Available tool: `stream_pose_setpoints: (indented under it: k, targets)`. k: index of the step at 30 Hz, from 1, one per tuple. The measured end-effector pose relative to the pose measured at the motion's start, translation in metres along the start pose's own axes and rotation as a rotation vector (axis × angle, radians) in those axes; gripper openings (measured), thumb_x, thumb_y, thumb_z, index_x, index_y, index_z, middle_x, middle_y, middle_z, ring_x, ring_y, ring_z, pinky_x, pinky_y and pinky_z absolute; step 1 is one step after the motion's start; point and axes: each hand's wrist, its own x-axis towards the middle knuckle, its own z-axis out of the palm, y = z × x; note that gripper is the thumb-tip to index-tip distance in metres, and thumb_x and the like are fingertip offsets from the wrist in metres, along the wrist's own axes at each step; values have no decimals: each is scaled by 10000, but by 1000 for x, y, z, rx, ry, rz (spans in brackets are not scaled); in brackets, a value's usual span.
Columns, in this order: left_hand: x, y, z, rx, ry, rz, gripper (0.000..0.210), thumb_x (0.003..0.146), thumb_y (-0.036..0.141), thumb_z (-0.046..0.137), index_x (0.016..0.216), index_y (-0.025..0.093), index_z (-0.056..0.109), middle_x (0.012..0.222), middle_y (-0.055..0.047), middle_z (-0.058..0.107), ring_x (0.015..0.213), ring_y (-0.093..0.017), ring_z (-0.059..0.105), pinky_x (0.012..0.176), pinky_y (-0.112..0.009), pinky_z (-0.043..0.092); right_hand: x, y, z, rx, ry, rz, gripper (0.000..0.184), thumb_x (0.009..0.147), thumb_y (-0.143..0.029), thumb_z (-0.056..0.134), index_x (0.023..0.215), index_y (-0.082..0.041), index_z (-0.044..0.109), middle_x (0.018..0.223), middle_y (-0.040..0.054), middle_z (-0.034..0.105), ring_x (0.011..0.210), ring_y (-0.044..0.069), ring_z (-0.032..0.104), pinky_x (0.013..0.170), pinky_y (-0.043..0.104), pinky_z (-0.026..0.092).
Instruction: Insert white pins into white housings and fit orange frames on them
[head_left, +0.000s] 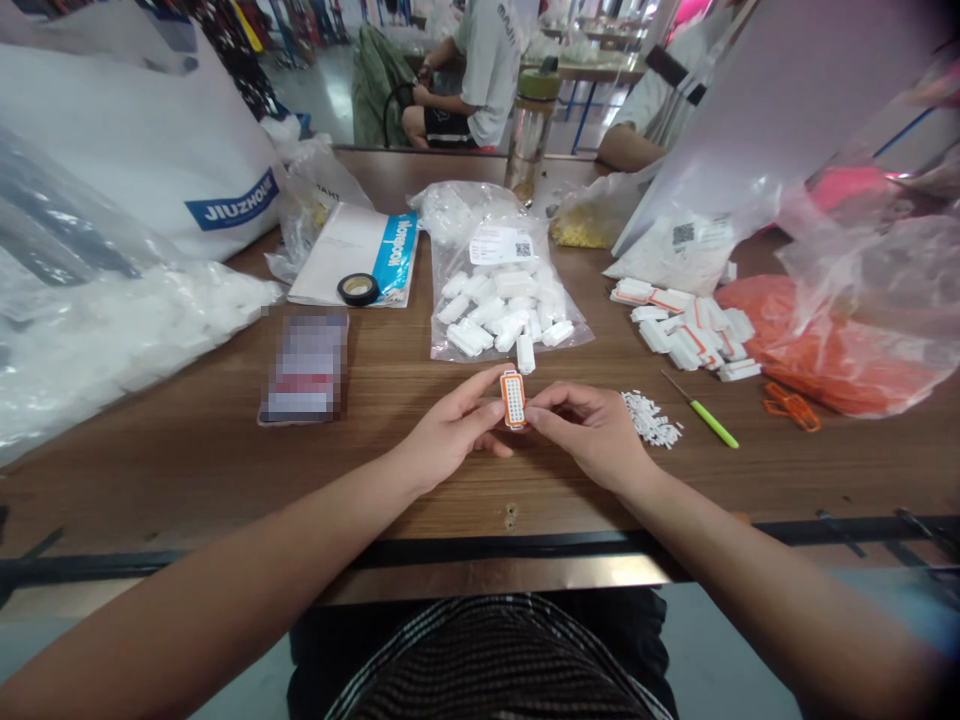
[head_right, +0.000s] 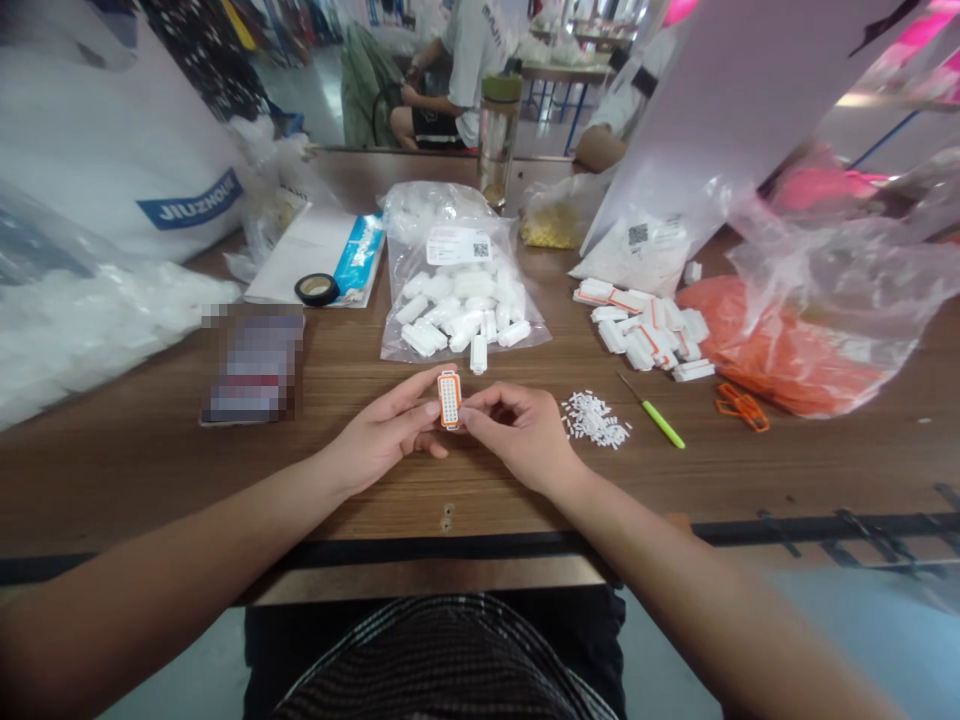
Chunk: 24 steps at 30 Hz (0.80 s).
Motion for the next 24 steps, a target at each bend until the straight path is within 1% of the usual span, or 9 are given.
stream_pose_setpoints:
  k: [3,8,14,19,24]
  targets:
    - [0,-1,0,34,0,30,528,911,248,612,1419,245,469,1112,-79,642,989,-190,614,714,-275,577,0,1,0,-23,8,-10,116,774,-315,729,753,-201,731,750,29,739,662,139,628,649,312,495]
    - [-1,2,3,174,3,64,496,923,227,573,1407,236,466,987,-47,636,930,-165,603,807,-315,574,1,3,1,-37,22,23,108,755,-309,731,751,-201,722,734,24,730,637,137,613,632,309,492]
    - [-3,5,6,235,-23,34,550,900,146,555,1423,246,417,1092,-69,639,1036,-190,590,822,-318,568,1,5,4,-50,47,50,100,741,-293,734,763,-201,701,750,24,737,622,129,611,604,296,483]
    - [-2,6,7,211,46,21,579,893,138,556,1437,245,391,1079,-76,648,1037,-201,601,797,-315,573,1,2,4,-40,-5,32,82,754,-276,718,763,-200,688,726,7,715,615,116,598,606,287,477]
    - [-3,6,7,182,19,32,568,885,123,572,1408,276,412,1136,-72,651,1122,-207,593,838,-307,560,1,4,3,7,-54,9,101,750,-267,727,801,-195,678,753,8,688,667,119,594,650,296,486]
